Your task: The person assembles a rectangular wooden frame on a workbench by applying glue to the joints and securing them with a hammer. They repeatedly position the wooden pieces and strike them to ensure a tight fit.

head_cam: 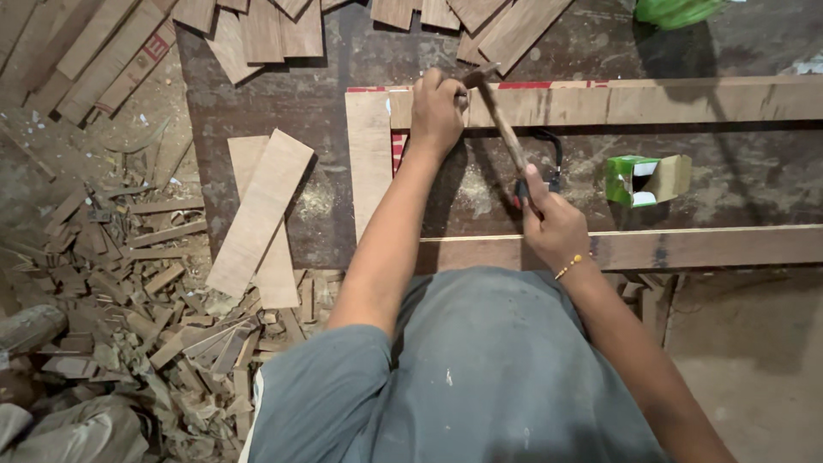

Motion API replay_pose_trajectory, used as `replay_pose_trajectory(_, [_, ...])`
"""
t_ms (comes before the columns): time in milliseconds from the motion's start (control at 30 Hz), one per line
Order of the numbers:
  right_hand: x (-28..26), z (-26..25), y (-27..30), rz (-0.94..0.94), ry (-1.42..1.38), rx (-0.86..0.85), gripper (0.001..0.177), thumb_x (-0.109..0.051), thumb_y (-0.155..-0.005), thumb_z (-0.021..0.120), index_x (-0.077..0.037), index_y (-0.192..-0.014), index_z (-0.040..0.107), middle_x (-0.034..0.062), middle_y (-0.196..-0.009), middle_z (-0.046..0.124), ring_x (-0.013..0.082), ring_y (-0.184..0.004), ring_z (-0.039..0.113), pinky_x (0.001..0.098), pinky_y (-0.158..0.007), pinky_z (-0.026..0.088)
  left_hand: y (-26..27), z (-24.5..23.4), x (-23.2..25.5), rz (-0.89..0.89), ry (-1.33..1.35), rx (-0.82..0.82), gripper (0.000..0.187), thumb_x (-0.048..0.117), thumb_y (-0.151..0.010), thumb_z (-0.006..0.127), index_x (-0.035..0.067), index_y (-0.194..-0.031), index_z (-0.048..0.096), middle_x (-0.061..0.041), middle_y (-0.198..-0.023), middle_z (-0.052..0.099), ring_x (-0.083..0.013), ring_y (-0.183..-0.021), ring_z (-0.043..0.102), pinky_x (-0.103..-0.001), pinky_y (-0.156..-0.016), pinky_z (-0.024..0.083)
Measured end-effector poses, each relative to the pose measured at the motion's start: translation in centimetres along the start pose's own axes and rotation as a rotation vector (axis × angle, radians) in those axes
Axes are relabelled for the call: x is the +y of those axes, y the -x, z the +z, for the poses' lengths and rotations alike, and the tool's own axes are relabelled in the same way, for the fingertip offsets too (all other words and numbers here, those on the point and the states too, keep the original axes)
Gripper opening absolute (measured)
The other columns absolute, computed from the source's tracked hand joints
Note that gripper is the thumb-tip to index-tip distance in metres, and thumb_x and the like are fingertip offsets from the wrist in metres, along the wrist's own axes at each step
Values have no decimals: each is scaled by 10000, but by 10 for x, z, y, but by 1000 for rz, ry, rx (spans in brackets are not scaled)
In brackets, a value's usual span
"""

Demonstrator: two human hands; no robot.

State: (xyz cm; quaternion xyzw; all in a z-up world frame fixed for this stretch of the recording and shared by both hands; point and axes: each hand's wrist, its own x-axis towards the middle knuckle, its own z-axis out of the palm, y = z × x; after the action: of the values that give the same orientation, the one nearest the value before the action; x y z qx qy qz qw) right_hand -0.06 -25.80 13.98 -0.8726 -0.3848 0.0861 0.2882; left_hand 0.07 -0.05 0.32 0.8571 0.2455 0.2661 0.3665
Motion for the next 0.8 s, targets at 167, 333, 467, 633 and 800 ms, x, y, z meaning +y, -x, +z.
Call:
replay_pose_trajectory(167, [6,-6,-2,12,177,-99,758,-40,-882,680,-293,-1566,478,145,-740,617,349,-640,630,455,-604,514,0,-4,2,-56,-16,-44,91,70,-841,732,108,-918,702,-121,-1051,589,-391,-1041,553,-472,-896,481])
replay_pose_trajectory(333, [11,-8,-2,-157,-21,123,722,1,-952,697,-241,-1581,438,132,-739,587,287,-601,598,415,-596,503,-3,-11,-1,-33,106,-42,247,-1,-741,672,61,-980,671,-150,-1048,582,-398,-1036,556,-469,-902,479])
replay_pose_trajectory(467, [13,4,-3,-151,37,26,772,30,-899,690,-211,-1594,453,121,-798,619,297,-663,615,412,-611,507,2,-13,-9,-137,420,2,300,-58,-750,589,45,-1028,636,-143,-1044,584,-335,-960,612,-382,-813,540])
replay_pose_trajectory(633, [18,6,2,-192,-49,174,734,38,-937,662,-201,-1597,446,161,-810,602,316,-659,607,418,-639,526,-1,-2,-25,-26,377,144,324,-101,-782,526,37,-1040,666,-127,-1050,651,-306,-1009,652,-366,-903,541])
replay_pose_trajectory(800, [11,14,11,-76,-170,174,659,8,-994,655,-153,-1590,425,181,-865,651,290,-668,629,378,-657,529,2,-6,-30,-145,481,145,435,-136,-860,482,48,-1184,707,-112,-1159,700,-240,-1028,711,-321,-944,573])
